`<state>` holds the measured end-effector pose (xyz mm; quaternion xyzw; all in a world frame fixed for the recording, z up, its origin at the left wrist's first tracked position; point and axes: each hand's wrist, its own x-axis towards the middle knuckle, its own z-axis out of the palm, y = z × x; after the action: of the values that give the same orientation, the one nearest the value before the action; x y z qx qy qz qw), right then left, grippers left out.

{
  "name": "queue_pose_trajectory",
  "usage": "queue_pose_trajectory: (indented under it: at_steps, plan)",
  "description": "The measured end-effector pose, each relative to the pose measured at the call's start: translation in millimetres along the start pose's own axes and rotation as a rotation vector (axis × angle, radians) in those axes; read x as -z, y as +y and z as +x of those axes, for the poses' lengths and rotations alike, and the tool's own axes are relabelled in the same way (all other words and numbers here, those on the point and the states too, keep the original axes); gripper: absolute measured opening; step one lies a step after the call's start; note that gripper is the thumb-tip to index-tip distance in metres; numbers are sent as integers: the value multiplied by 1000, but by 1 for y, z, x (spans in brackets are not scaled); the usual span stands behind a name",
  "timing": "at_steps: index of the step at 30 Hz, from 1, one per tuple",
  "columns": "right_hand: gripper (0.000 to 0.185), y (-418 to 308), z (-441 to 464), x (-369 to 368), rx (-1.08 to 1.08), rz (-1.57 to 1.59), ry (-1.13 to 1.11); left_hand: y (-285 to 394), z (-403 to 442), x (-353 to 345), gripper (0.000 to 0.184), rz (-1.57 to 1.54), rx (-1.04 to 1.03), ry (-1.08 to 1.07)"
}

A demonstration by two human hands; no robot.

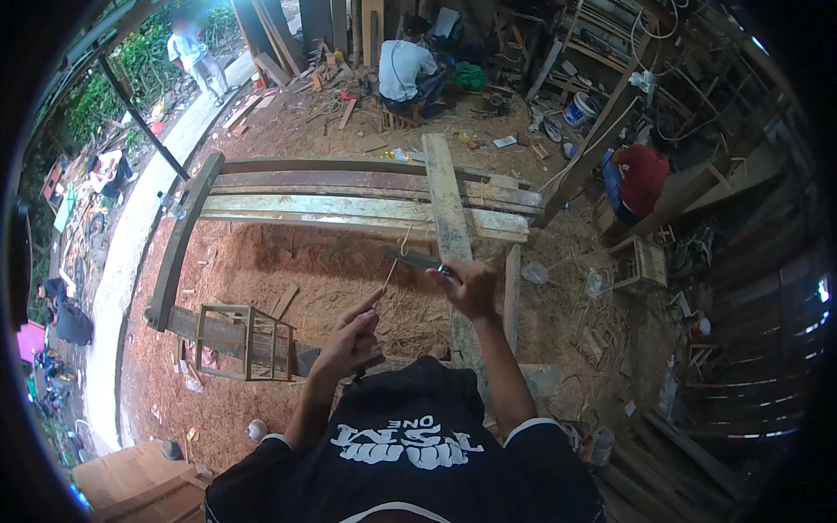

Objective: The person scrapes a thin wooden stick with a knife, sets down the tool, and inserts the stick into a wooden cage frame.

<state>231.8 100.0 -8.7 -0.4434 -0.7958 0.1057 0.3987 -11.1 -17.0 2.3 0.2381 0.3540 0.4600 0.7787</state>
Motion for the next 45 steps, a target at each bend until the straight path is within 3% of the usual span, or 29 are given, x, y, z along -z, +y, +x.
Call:
queue_pose_trajectory:
  at_steps: [2, 6, 7, 10, 11, 14, 15, 19, 23, 26, 33, 37, 41, 44, 45]
  plan:
    - [47, -11, -6, -8, 176, -35, 32, -1, 3, 2, 51, 52, -5, -21]
    - [47, 6, 11, 2, 72, -56, 76, -12, 2, 5, 52, 58, -1, -42]
    - [44, 16, 17, 14, -110, -163, 30, -14, 1, 5, 52, 55, -10, -42]
    - [43, -22, 2, 3, 263, 34, 1, -20, 5, 13, 52, 39, 27, 49]
    - [42, -27, -7, 0, 360, -51, -149, -24, 7, 14, 52, 28, 59, 87]
    - [44, -4, 11, -8, -42, 251, 177, -10, 0, 8, 52, 17, -3, -22]
    - [44, 8, 18, 10, -309, -68, 64, -12, -3, 10, 52, 14, 10, -28]
    - [48, -16, 6, 6, 169, -78, 56, -16, -2, 8, 52, -2, -3, -3]
    - [46, 6, -8, -14, -333, -75, 28, -7, 7, -7, 51, -114, -102, 44]
    - [52, -5, -4, 0, -425, 101, 27, -5, 17, -1, 49, -19, -192, 65]
    - [46, -20, 1, 12, -299, 221, -15, 3, 37, 0, 44, 35, -318, 109]
    - [36, -50, 1, 6, -168, 251, -147, 7, 40, -1, 39, 148, -335, 113]
    - [37, -58, 8, 2, 145, 190, -141, 8, 35, -12, 34, 192, -335, 110]
    - [38, -41, 24, 14, 143, 148, -65, 8, 30, -16, 35, 253, -310, 132]
    - [40, -35, 27, 13, -29, 189, -21, 14, 23, -24, 30, 218, -295, 128]
